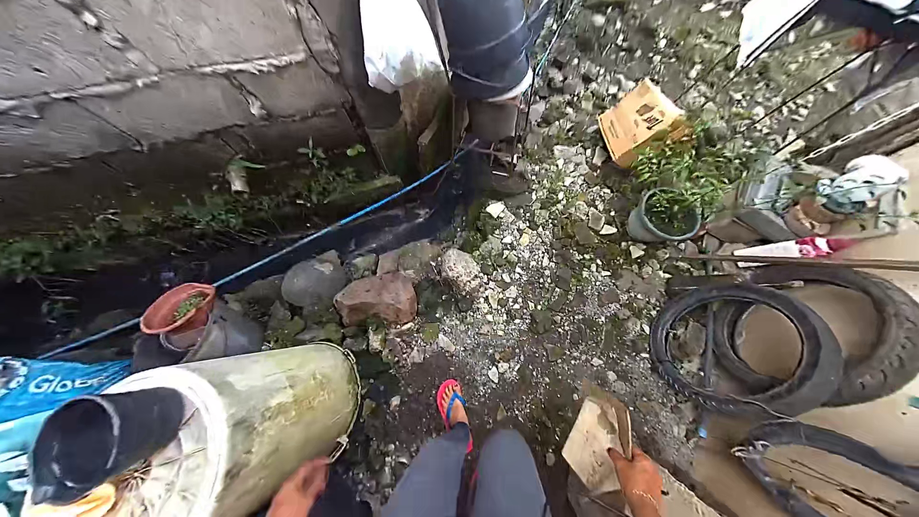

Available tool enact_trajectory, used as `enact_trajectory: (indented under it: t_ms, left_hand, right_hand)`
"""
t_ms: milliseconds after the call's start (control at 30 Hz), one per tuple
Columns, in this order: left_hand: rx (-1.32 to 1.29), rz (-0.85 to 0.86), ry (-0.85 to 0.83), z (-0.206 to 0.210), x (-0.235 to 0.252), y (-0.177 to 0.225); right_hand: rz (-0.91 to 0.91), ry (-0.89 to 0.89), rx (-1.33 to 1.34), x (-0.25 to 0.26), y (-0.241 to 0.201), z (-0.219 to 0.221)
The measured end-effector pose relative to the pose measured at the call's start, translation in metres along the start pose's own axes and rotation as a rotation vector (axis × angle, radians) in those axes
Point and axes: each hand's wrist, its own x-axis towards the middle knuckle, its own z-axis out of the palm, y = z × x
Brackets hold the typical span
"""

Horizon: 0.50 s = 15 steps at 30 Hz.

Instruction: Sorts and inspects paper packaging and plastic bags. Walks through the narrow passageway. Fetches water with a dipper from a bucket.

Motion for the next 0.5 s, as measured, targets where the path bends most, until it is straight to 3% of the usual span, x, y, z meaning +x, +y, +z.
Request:
enact_trajectory:
  t_ms: [67,267,367,500]
  left_hand:
    - [-0.041,0.107,0.069,-0.008,0.03,0.063]
    - [0.126,0.263,-0.09,-0.013,0.069,0.263]
    - [0.131,0.323,-0.11,-0.005,0.09,0.34]
    - [0.005,0.425,-0.037,0.01,0.128,0.432]
  right_hand:
    - [-0.011,0.034,0.004,0.023,-0.025,-0.007]
    - [0.005,-0.028,-0.079,0.073,-0.106,-0.029]
    - [0.036,-0.098,-0.152,0.104,-0.147,-0.043]
    - [-0.063,-0.109,-0.193,0.163,-0.232,-0.08]
